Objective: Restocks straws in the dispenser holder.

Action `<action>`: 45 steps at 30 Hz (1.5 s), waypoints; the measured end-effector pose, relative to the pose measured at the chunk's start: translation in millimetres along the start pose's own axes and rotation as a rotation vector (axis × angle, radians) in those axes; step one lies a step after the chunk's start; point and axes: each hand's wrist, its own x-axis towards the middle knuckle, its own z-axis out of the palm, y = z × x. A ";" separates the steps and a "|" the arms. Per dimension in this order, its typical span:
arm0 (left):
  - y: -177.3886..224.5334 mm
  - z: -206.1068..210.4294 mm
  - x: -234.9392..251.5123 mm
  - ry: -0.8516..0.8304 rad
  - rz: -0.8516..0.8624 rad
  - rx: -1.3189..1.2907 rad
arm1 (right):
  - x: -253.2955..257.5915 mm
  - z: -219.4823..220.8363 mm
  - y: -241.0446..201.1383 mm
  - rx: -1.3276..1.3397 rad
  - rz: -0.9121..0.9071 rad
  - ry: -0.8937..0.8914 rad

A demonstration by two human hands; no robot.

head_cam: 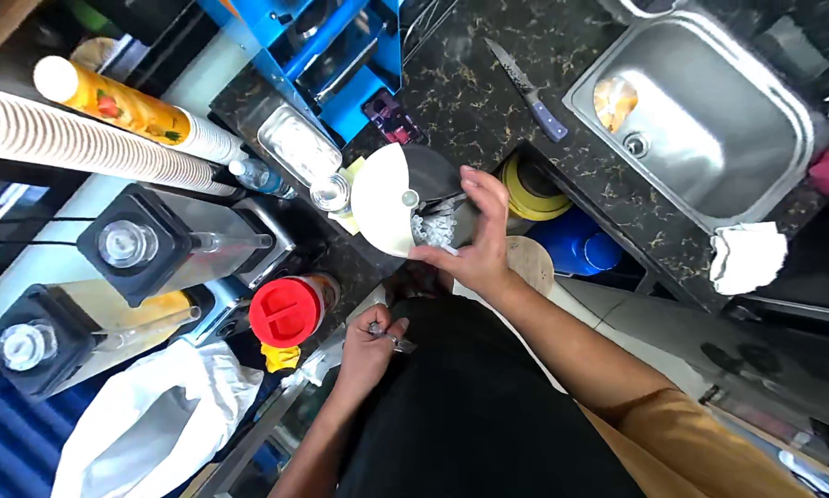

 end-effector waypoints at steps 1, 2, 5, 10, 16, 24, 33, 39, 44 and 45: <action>-0.5 -0.5 0.7 -0.036 -0.004 -0.054 | -1.6 -0.7 2.2 -0.051 -0.036 -0.028; 0.7 -2.0 0.6 -0.085 -0.027 -0.095 | -2.3 -1.5 2.7 -0.111 -0.070 -0.081; 4.6 -2.3 -0.5 -0.140 -0.075 -0.114 | -0.2 -0.7 -1.6 -0.311 -0.108 -0.320; 2.6 -20.3 20.3 0.121 0.009 0.022 | -0.1 1.8 -6.1 -0.336 -0.149 -0.353; 29.9 -59.6 63.2 0.277 0.129 0.134 | 9.7 -23.5 -14.1 -0.137 0.041 -0.235; 74.7 -23.5 82.9 0.117 0.086 0.598 | -23.1 -28.4 58.9 0.009 0.619 -0.641; 39.7 -11.3 109.1 0.155 0.391 0.670 | -31.0 2.2 55.0 -0.052 0.603 -0.495; 37.5 -12.7 86.6 0.226 0.521 0.548 | -40.5 -1.3 15.1 -0.060 0.574 -0.425; 103.4 -25.2 44.2 0.256 0.580 0.435 | -7.9 -29.3 -52.2 -0.099 0.329 -0.419; 122.1 -32.0 34.3 0.264 0.615 0.427 | 3.6 -31.7 -66.3 -0.095 0.276 -0.417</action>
